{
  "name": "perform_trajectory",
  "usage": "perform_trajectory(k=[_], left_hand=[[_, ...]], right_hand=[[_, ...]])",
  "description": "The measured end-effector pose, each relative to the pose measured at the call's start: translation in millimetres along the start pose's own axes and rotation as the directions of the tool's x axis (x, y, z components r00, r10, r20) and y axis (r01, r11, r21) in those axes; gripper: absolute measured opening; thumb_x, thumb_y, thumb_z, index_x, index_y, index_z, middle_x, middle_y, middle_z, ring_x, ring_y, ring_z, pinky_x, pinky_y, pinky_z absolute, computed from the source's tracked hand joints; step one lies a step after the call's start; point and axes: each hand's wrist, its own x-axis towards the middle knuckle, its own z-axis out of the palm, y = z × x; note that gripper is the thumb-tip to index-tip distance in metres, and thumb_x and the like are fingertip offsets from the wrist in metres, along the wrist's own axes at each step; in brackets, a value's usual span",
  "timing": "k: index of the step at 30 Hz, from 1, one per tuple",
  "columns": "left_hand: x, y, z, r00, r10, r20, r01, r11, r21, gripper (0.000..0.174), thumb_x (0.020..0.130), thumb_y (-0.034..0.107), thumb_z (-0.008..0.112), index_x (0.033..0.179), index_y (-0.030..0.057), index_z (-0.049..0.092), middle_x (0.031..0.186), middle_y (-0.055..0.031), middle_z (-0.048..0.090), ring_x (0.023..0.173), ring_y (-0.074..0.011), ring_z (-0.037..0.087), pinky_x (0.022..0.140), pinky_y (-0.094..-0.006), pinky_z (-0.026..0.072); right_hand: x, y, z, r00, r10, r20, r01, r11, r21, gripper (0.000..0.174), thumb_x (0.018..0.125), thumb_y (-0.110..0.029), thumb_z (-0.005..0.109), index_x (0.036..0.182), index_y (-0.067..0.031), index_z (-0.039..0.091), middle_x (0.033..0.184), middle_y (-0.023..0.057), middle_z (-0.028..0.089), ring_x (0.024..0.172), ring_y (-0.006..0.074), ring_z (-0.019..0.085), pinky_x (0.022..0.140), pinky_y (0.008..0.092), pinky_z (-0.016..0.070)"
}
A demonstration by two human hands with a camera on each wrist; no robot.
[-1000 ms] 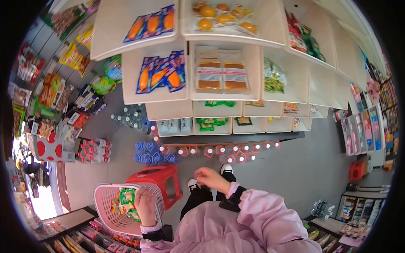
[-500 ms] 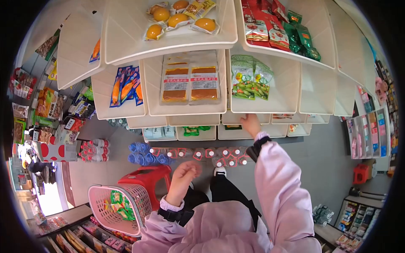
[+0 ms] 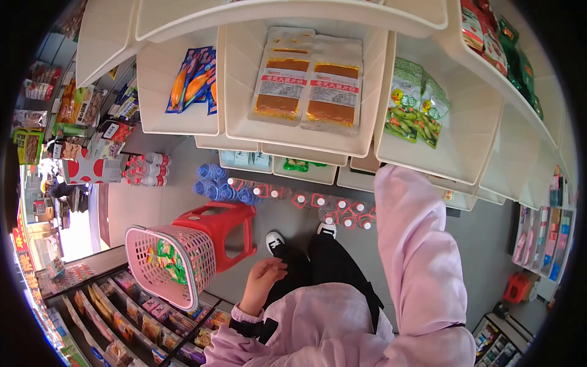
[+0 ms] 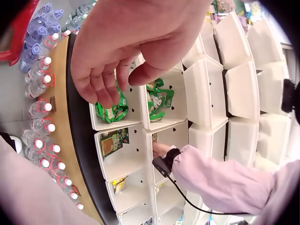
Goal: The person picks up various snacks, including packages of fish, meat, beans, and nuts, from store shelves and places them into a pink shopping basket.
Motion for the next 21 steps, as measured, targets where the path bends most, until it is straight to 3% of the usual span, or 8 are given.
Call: perform_trajectory(k=[5, 12, 13, 15, 19, 21], left_hand=[[-2, -2, 5, 1.0, 0.007, -0.019, -0.007, 0.999, -0.037, 0.024, 0.085, 0.009, 0.045, 0.106, -0.003, 0.047, 0.098, -0.0121, 0.056, 0.086, -0.0174, 0.056, 0.076, -0.0263, 0.045], [2, 22, 24, 0.992, 0.038, 0.117, -0.044, 0.998, 0.055, 0.025, 0.085, 0.012, 0.046, 0.106, -0.0013, 0.049, 0.099, -0.011, 0.056, 0.085, -0.0166, 0.056, 0.076, -0.0259, 0.0448], [4, 23, 24, 0.99, 0.045, 0.131, -0.054, 0.996, 0.066, 0.025, 0.085, 0.012, 0.046, 0.106, -0.001, 0.049, 0.099, -0.0109, 0.056, 0.085, -0.0166, 0.056, 0.077, -0.026, 0.0448], [8, 22, 27, 0.983, 0.07, 0.17, -0.079, 0.996, 0.048, 0.024, 0.084, 0.011, 0.045, 0.106, -0.0003, 0.049, 0.098, -0.0102, 0.056, 0.084, -0.0162, 0.056, 0.076, -0.0259, 0.0449], [18, 14, 33, 0.947, 0.102, 0.304, -0.095, 0.995, -0.039, 0.024, 0.085, 0.011, 0.045, 0.107, 0.0014, 0.048, 0.097, -0.0097, 0.056, 0.084, -0.0159, 0.056, 0.076, -0.0259, 0.0453], [18, 22, 40, 0.916, 0.068, 0.396, -0.038, 0.996, -0.084, 0.028, 0.086, 0.017, 0.046, 0.109, 0.0019, 0.046, 0.1, -0.0103, 0.055, 0.087, -0.0165, 0.055, 0.079, -0.0271, 0.0445]], right_hand=[[-6, -3, -12, 0.997, 0.017, 0.072, -0.02, 0.999, 0.044, 0.034, 0.07, -0.026, 0.054, 0.094, -0.0018, 0.056, 0.086, 0.0189, 0.058, 0.081, 0.0322, 0.057, 0.075, 0.0393, 0.0435], [-52, 1, -66, 0.97, 0.116, 0.213, -0.163, 0.962, 0.219, 0.033, 0.07, -0.025, 0.053, 0.094, -0.0016, 0.056, 0.086, 0.0205, 0.058, 0.082, 0.0328, 0.056, 0.074, 0.0412, 0.0433], [-66, -5, -85, 0.981, 0.119, 0.153, -0.152, 0.962, 0.227, 0.033, 0.07, -0.025, 0.052, 0.094, -0.0016, 0.055, 0.086, 0.0207, 0.058, 0.082, 0.0329, 0.056, 0.074, 0.0415, 0.0433], [-95, -31, -138, 0.99, 0.1, -0.098, -0.076, 0.972, 0.223, 0.025, 0.068, -0.021, 0.057, 0.085, -0.0023, 0.055, 0.07, 0.0165, 0.058, 0.063, 0.0335, 0.057, 0.054, 0.042, 0.0447], [-149, -78, -204, 0.972, 0.228, -0.05, -0.155, 0.791, 0.591, 0.013, 0.071, -0.013, 0.054, 0.073, -0.0023, 0.047, 0.062, 0.0156, 0.055, 0.058, 0.0331, 0.055, 0.051, 0.0389, 0.042], [-173, -111, -225, 0.978, 0.198, -0.066, -0.098, 0.716, 0.691, 0.01, 0.071, -0.01, 0.055, 0.073, -0.0033, 0.047, 0.059, 0.0135, 0.054, 0.055, 0.03, 0.055, 0.048, 0.0357, 0.0414]])
